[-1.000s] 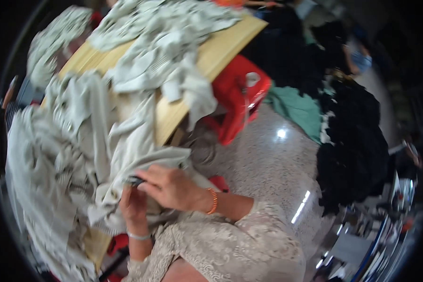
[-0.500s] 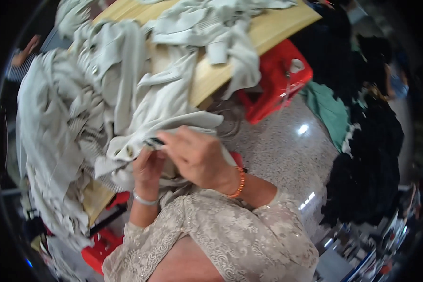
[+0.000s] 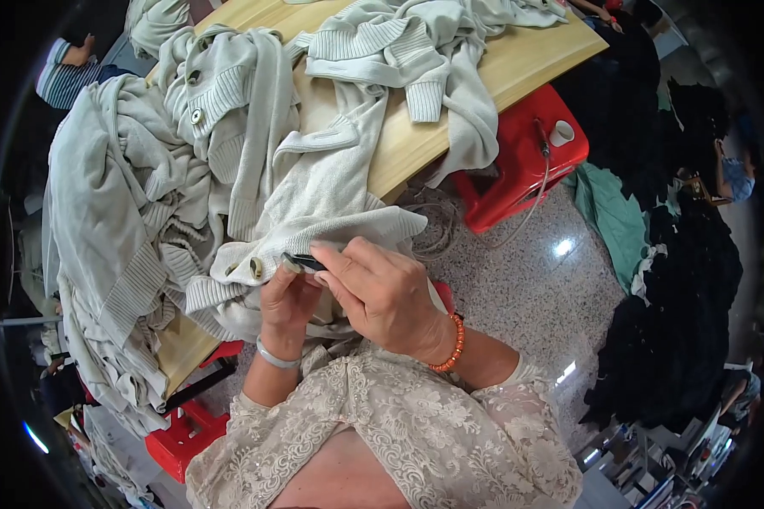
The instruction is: Trimming loose threads and excess material from white knit sweaters using small thread snips.
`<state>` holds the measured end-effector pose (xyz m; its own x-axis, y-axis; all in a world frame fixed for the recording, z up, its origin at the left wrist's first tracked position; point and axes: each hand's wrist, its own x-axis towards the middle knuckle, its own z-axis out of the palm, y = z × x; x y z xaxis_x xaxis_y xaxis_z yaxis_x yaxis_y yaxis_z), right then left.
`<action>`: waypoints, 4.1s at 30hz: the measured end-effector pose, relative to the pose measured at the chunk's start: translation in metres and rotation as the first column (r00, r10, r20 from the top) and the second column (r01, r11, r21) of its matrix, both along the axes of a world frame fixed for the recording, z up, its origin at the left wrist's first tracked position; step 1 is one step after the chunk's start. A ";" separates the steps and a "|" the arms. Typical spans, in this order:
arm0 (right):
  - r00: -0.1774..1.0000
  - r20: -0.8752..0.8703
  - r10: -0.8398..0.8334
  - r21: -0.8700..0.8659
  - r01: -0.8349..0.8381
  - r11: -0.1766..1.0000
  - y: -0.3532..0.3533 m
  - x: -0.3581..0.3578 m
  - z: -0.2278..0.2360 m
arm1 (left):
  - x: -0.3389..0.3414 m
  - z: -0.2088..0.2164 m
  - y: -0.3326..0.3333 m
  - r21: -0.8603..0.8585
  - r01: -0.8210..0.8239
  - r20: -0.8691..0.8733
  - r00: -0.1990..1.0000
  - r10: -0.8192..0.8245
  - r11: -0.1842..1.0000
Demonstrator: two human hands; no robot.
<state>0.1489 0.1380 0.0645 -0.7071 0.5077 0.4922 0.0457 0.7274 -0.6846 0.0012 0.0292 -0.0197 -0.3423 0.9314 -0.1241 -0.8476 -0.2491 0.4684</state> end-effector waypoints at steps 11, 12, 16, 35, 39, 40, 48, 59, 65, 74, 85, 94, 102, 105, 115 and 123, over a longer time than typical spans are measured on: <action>0.999 -0.037 -0.002 -0.085 -0.001 0.996 0.003 0.001 -0.001 | -0.001 -0.006 -0.003 -0.024 -0.011 -0.016 1.000 0.011 1.000; 1.000 -0.020 0.002 -0.079 -0.004 0.997 0.004 0.000 -0.003 | -0.002 -0.006 -0.003 -0.031 -0.008 -0.016 1.000 0.007 0.999; 0.991 -0.066 -0.117 -0.112 0.109 0.988 0.013 -0.005 -0.011 | -0.005 -0.001 -0.003 -0.030 0.025 0.022 0.999 -0.025 0.999; 0.970 -0.244 -0.013 -0.151 -0.025 0.988 0.012 -0.010 -0.033 | -0.024 -0.001 -0.004 0.099 0.050 -0.115 0.993 -0.038 0.994; 0.975 -0.112 -0.193 -0.009 0.193 0.981 0.016 -0.011 -0.087 | -0.026 0.011 -0.009 0.174 -0.082 -0.138 0.985 0.106 0.981; 0.953 -0.183 -0.243 -0.035 0.240 0.970 0.020 -0.011 -0.083 | -0.033 0.011 -0.016 0.159 -0.157 -0.115 0.978 0.176 0.975; 0.935 -0.282 -0.214 0.085 0.246 0.965 0.043 -0.012 -0.033 | -0.014 0.007 -0.008 0.078 -0.141 -0.073 0.986 0.147 0.987; 0.950 -0.311 -0.004 0.207 0.072 0.976 0.045 -0.005 -0.032 | 0.016 0.023 0.023 0.036 0.201 0.037 0.979 -0.202 0.979; 0.972 -0.228 -0.049 0.221 0.101 0.970 0.057 0.002 -0.042 | 0.007 0.031 0.020 -0.129 0.085 -0.049 0.995 -0.092 0.988; 0.981 -0.139 0.136 -0.435 -0.184 0.882 0.057 0.017 -0.027 | 0.010 0.030 0.021 -0.167 0.020 -0.106 0.994 -0.038 0.986; 0.986 -0.081 0.149 -0.376 -0.168 0.911 0.038 -0.011 -0.015 | 0.016 0.034 0.023 -0.172 -0.038 -0.287 0.958 -0.013 0.984; 0.971 -0.235 -0.036 -0.388 -0.060 0.920 0.038 -0.014 -0.033 | 0.015 0.033 0.024 -0.168 -0.026 -0.251 0.968 -0.017 0.985; 0.984 -0.146 -0.106 -0.646 -0.014 0.764 0.054 -0.001 -0.040 | 0.012 0.035 0.023 -0.204 -0.026 -0.222 0.975 -0.021 0.979; 0.987 0.059 -0.150 -0.267 0.160 0.950 0.045 0.006 -0.023 | 0.012 0.035 0.024 -0.229 -0.028 -0.202 0.979 -0.020 0.973; 0.993 0.106 -0.050 -0.044 0.055 0.998 0.031 0.012 -0.001 | 0.011 0.040 0.027 -0.207 -0.037 -0.176 0.984 0.000 0.978; 0.997 0.076 0.008 -0.028 -0.006 1.000 0.040 0.012 -0.012 | 0.011 0.038 0.028 -0.183 -0.015 -0.122 0.992 -0.008 0.983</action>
